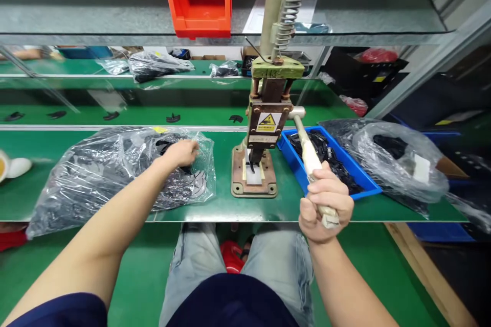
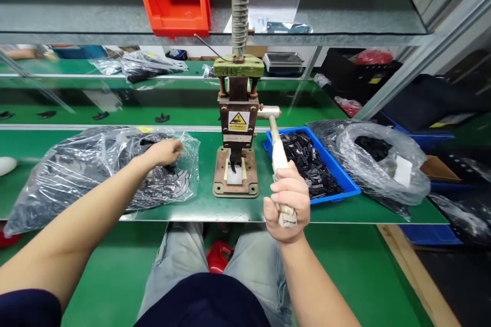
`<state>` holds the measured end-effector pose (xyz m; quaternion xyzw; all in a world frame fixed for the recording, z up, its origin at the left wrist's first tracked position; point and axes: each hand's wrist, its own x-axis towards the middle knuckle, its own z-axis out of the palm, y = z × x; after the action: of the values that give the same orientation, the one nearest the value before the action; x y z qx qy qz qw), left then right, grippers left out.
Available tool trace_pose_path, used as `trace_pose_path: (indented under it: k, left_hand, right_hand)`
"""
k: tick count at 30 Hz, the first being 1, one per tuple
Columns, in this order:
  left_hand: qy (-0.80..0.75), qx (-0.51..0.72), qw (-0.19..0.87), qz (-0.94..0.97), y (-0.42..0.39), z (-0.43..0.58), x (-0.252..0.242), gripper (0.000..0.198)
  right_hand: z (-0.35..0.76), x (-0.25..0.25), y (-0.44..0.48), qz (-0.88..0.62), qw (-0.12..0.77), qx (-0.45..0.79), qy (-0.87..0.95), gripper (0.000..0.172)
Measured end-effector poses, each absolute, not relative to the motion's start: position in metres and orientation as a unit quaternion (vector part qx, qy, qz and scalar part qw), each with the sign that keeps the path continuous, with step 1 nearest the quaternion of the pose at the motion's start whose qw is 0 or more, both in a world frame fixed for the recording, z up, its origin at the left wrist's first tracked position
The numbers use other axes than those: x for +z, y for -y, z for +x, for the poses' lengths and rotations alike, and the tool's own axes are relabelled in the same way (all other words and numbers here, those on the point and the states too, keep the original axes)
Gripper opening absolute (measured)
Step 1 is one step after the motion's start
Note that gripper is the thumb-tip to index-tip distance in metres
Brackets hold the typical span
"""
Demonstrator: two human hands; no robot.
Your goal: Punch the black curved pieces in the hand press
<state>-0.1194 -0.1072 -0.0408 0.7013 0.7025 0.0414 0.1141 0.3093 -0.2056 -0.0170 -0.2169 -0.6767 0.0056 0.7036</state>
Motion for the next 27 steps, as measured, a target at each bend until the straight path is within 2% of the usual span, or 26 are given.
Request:
trace_pose_path:
  k: [4,10,12,16,18,20,24,27]
  left_hand:
    - [-0.685,-0.048,0.105,0.719,0.110,-0.159,-0.041,0.032]
    - [-0.635,-0.036,0.155,0.756,0.137,-0.122,-0.055,0.048]
    - [-0.639,-0.031,0.170,0.750,0.140,-0.111,-0.060,0.046]
    - [-0.628,-0.021,0.217,0.747,0.141,-0.104,-0.064,0.027]
    - [-0.634,-0.018,0.229,0.738,0.142,-0.103,-0.060,0.027]
    - [-0.638,-0.023,0.222,0.737,0.146,-0.099,-0.055,0.036]
    - [-0.619,-0.063,0.178,0.763,0.162,-0.083,-0.041,0.066]
    - [-0.620,-0.098,0.117,0.769,0.173,-0.072,-0.034,0.073]
  right_hand:
    - [0.308,-0.018,0.206,-0.217,0.706,0.017,0.674,0.021]
    - [0.308,-0.019,0.208,-0.234,0.707,0.021,0.667,0.022]
    - [0.309,-0.019,0.208,-0.236,0.704,0.021,0.669,0.022]
    - [0.309,-0.019,0.208,-0.240,0.699,0.017,0.673,0.023]
    - [0.310,-0.019,0.208,-0.235,0.701,0.015,0.673,0.024]
    - [0.310,-0.018,0.208,-0.230,0.704,0.016,0.672,0.025]
    - [0.311,-0.020,0.207,-0.240,0.705,0.021,0.667,0.022]
    - [0.312,-0.021,0.206,-0.239,0.706,0.026,0.666,0.023]
